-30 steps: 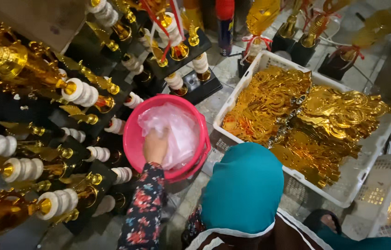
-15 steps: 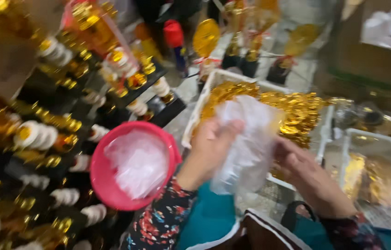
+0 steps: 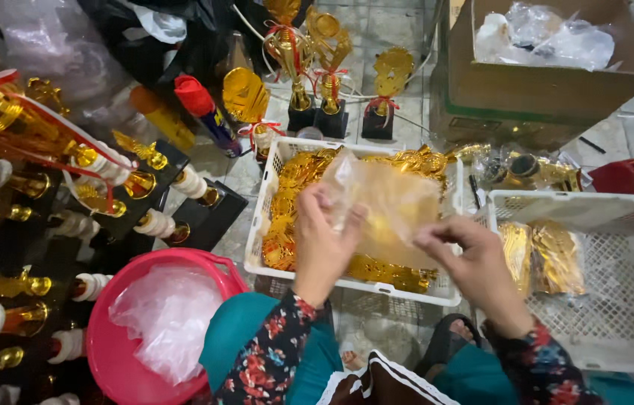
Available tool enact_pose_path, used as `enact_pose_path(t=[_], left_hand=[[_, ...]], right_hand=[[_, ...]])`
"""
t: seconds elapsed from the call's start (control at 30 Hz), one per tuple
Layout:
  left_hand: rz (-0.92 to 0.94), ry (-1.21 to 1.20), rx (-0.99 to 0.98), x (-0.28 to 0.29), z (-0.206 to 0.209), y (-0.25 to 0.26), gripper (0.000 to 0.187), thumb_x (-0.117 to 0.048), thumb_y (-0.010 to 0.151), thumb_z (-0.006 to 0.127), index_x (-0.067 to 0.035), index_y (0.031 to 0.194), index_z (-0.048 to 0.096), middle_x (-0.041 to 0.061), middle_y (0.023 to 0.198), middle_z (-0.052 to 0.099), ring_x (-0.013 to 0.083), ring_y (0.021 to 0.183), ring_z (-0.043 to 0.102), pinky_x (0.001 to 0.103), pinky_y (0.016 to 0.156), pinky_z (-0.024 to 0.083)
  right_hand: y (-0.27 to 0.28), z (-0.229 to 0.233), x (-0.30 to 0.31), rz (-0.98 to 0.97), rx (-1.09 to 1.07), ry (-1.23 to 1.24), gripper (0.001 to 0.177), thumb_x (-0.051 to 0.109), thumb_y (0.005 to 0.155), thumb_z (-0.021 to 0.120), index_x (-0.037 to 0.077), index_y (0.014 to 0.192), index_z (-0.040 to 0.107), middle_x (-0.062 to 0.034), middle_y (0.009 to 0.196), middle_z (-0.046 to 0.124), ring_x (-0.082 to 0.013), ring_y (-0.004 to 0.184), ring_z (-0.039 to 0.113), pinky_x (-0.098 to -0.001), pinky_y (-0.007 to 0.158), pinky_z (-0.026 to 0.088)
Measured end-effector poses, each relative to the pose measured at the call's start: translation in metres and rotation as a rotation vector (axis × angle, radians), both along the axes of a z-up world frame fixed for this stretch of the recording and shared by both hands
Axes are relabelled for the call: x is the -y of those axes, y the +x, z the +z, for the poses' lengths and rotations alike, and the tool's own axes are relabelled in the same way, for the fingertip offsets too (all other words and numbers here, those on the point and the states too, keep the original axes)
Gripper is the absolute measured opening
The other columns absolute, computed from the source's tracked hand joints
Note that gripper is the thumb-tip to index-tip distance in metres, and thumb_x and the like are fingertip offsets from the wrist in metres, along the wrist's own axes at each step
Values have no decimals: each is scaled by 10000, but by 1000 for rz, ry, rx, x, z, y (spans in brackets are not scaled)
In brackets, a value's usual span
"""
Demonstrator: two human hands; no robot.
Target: The person sits on the floor and repeatedly picks up gold medals from a white crate. They place each medal into a small plastic bag and seal it before setting it aside.
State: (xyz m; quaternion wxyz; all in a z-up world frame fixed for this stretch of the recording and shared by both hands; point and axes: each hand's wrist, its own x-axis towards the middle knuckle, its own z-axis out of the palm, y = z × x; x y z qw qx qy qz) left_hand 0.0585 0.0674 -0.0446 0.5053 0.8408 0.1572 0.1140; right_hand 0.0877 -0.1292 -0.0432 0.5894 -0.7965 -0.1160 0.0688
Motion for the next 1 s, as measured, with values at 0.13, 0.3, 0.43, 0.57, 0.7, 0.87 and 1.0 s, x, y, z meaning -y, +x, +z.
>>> enact_pose_path(t=[0.13, 0.3, 0.43, 0.57, 0.7, 0.87, 1.0], left_hand=[[-253, -293, -105, 19, -34, 4, 753, -455, 634, 750, -86, 1202, 421, 154, 879, 635, 281, 746, 677, 349, 669, 523], [-243, -248, -135, 10, -51, 7, 186, -206, 722, 742, -99, 747, 592, 39, 640, 571, 151, 592, 553, 239, 536, 417], [-130, 106, -6, -16, -36, 14, 190, 92, 737, 553, -73, 798, 483, 79, 815, 492, 238, 620, 566, 342, 537, 442], [-323, -55, -30, -18, -6, 10, 319, 142, 690, 530, -105, 888, 564, 85, 1051, 469, 217, 713, 559, 306, 574, 447], [-609, 17, -61, -28, -8, 14, 446, 114, 734, 416, -175, 914, 703, 104, 1291, 510, 403, 1123, 546, 461, 864, 478], [-276, 354, -343, -63, -65, 15, 452, 64, 796, 433, -84, 1187, 605, 173, 1224, 566, 393, 988, 621, 476, 792, 538], [111, 358, -110, -74, 4, 12, 604, 144, 755, 424, 41, 1349, 389, 258, 1363, 415, 496, 1047, 536, 586, 816, 482]], right_hand=[[1, -52, -9, 88, 272, -303, 175, 171, 696, 791, 106, 646, 637, -41, 588, 616, -216, 612, 635, -331, 627, 491], [18, -52, -10, 144, 7, -362, 286, 152, 723, 740, 91, 563, 510, -47, 450, 503, -204, 455, 497, -303, 493, 412], [49, -65, 10, 24, -128, -47, 350, -53, 727, 669, 97, 576, 392, -16, 424, 387, -139, 371, 372, -244, 416, 297], [69, -65, 10, -3, -223, -146, 286, -19, 798, 665, 62, 629, 448, -77, 498, 453, -197, 418, 410, -260, 454, 357], [96, -83, 6, 153, -195, -242, 211, -50, 678, 703, 30, 689, 508, -41, 525, 421, -171, 473, 438, -282, 481, 345], [78, -63, -33, 371, -431, -118, 396, 66, 735, 757, -51, 1047, 542, -36, 685, 417, -150, 632, 414, -274, 597, 345], [70, -119, -64, 379, -328, -342, 462, 214, 744, 747, 66, 1153, 591, -172, 843, 644, -301, 780, 615, -401, 709, 480]])
